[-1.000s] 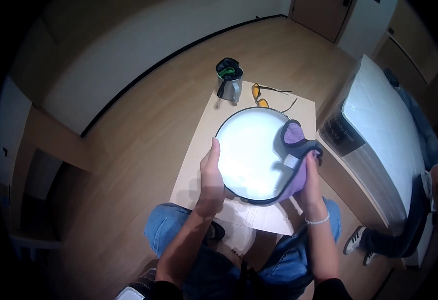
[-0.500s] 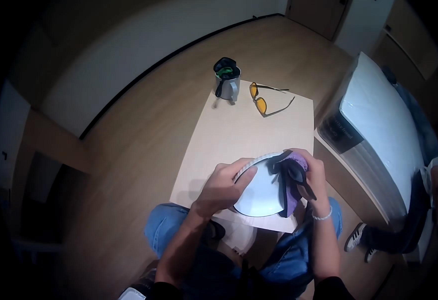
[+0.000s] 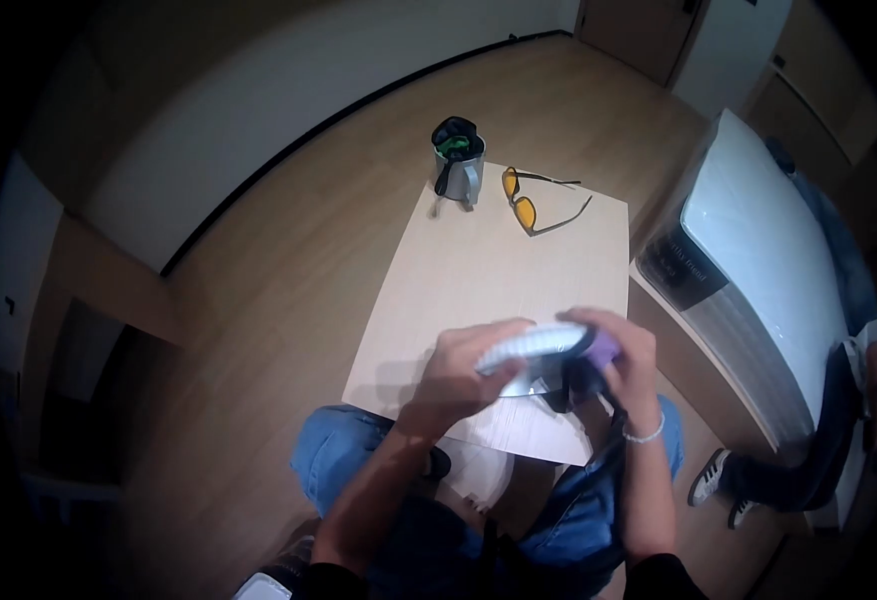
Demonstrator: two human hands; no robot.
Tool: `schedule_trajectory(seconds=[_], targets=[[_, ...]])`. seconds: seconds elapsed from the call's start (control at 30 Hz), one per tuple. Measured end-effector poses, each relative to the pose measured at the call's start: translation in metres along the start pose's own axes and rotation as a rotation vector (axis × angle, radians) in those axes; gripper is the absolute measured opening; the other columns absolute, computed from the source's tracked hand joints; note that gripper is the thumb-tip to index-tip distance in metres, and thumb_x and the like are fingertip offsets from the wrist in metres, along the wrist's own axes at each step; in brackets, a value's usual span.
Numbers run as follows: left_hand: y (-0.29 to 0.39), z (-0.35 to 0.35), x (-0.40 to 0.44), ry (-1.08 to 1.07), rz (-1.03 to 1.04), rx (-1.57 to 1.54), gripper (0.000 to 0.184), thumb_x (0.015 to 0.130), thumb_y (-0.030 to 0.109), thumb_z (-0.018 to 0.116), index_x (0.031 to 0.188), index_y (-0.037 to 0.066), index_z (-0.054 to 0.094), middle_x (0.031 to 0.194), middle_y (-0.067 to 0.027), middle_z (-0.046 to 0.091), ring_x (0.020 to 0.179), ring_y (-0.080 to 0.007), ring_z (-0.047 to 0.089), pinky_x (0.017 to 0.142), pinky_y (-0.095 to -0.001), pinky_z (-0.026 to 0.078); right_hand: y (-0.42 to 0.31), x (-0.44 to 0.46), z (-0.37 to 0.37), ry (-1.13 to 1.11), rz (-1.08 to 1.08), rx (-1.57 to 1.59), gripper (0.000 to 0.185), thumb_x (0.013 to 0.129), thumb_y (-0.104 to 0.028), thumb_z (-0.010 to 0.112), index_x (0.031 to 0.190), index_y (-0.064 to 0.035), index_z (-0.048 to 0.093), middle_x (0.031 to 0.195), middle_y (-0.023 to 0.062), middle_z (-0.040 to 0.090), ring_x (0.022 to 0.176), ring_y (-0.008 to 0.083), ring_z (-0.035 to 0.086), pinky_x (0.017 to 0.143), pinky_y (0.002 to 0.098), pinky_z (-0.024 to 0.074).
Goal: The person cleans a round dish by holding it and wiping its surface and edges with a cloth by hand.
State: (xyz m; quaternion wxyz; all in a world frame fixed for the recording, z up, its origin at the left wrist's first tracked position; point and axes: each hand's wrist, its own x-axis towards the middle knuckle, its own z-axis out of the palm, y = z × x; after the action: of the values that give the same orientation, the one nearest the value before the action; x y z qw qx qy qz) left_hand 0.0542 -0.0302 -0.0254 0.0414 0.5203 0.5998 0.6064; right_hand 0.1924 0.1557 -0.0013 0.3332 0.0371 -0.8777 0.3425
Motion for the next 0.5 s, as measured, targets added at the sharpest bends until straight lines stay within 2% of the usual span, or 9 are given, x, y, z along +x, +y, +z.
schedule_trajectory(seconds=[0.07, 0.1, 0.17, 0.27, 0.3, 0.4, 0.5], targets=[[0.002, -0.003, -0.002, -0.130, 0.061, 0.200, 0.044, 0.095, 0.036, 0.066, 0.109, -0.005, 0.068, 0.094, -0.0184, 0.071, 0.083, -0.0276, 0.071, 0.074, -0.0376, 0.057, -0.009, 0.002, 0.008, -0.044, -0.147, -0.076, 0.039, 0.074, -0.001, 0.066, 0.114, -0.0022, 0.066, 0.099, 0.0144, 0.072, 0.085, 0.0304, 0.073, 0.074, 0.0330, 0.0582], [0.004, -0.006, 0.000, -0.114, 0.073, 0.196, 0.046, 0.095, 0.039, 0.064, 0.108, -0.005, 0.068, 0.093, -0.0183, 0.071, 0.082, -0.0273, 0.071, 0.073, -0.0367, 0.057, -0.012, 0.001, 0.010, -0.042, -0.174, -0.142, 0.036, 0.075, -0.002, 0.068, 0.111, -0.0011, 0.066, 0.097, 0.0153, 0.072, 0.082, 0.0302, 0.073, 0.070, 0.0339, 0.0587], [0.008, -0.013, 0.005, -0.096, 0.097, 0.188, 0.051, 0.096, 0.045, 0.060, 0.106, -0.004, 0.068, 0.090, -0.0182, 0.071, 0.079, -0.0268, 0.071, 0.071, -0.0349, 0.057, -0.018, 0.002, 0.011, 0.061, -0.218, -0.159, 0.035, 0.075, -0.003, 0.068, 0.110, 0.0005, 0.066, 0.096, 0.0163, 0.072, 0.081, 0.0309, 0.072, 0.070, 0.0344, 0.0591], [0.006, -0.005, 0.009, 0.240, 0.064, -0.069, 0.056, 0.100, 0.048, 0.049, 0.101, -0.005, 0.068, 0.085, -0.0173, 0.070, 0.074, -0.0266, 0.071, 0.068, -0.0326, 0.056, -0.013, -0.003, 0.016, 0.248, -0.214, -0.081, 0.033, 0.076, -0.003, 0.069, 0.108, 0.0026, 0.066, 0.094, 0.0183, 0.072, 0.080, 0.0322, 0.073, 0.070, 0.0350, 0.0597], [0.005, 0.003, 0.007, 0.340, -0.067, -0.177, 0.060, 0.102, 0.047, 0.038, 0.090, -0.004, 0.068, 0.078, -0.0165, 0.069, 0.068, -0.0267, 0.069, 0.064, -0.0319, 0.055, -0.011, -0.005, 0.016, 0.275, -0.186, -0.034, 0.033, 0.076, -0.003, 0.069, 0.109, 0.0026, 0.066, 0.095, 0.0182, 0.073, 0.081, 0.0321, 0.073, 0.070, 0.0348, 0.0597], [-0.004, 0.005, -0.011, 0.369, -0.248, -0.029, 0.054, 0.100, 0.041, 0.042, 0.082, -0.003, 0.067, 0.071, -0.0146, 0.067, 0.064, -0.0274, 0.068, 0.061, -0.0341, 0.054, -0.013, -0.002, 0.016, 0.223, -0.164, 0.005, 0.033, 0.077, -0.005, 0.070, 0.109, 0.0010, 0.066, 0.097, 0.0177, 0.073, 0.083, 0.0323, 0.073, 0.072, 0.0345, 0.0596], [-0.005, -0.005, -0.014, 0.196, -0.007, 0.233, 0.068, 0.102, 0.058, 0.038, 0.078, 0.000, 0.066, 0.080, -0.0141, 0.071, 0.071, -0.0255, 0.071, 0.062, -0.0312, 0.056, -0.023, -0.003, 0.016, 0.110, -0.154, -0.031, 0.033, 0.075, -0.009, 0.073, 0.107, -0.0009, 0.068, 0.098, 0.0155, 0.072, 0.082, 0.0300, 0.072, 0.070, 0.0346, 0.0583]])
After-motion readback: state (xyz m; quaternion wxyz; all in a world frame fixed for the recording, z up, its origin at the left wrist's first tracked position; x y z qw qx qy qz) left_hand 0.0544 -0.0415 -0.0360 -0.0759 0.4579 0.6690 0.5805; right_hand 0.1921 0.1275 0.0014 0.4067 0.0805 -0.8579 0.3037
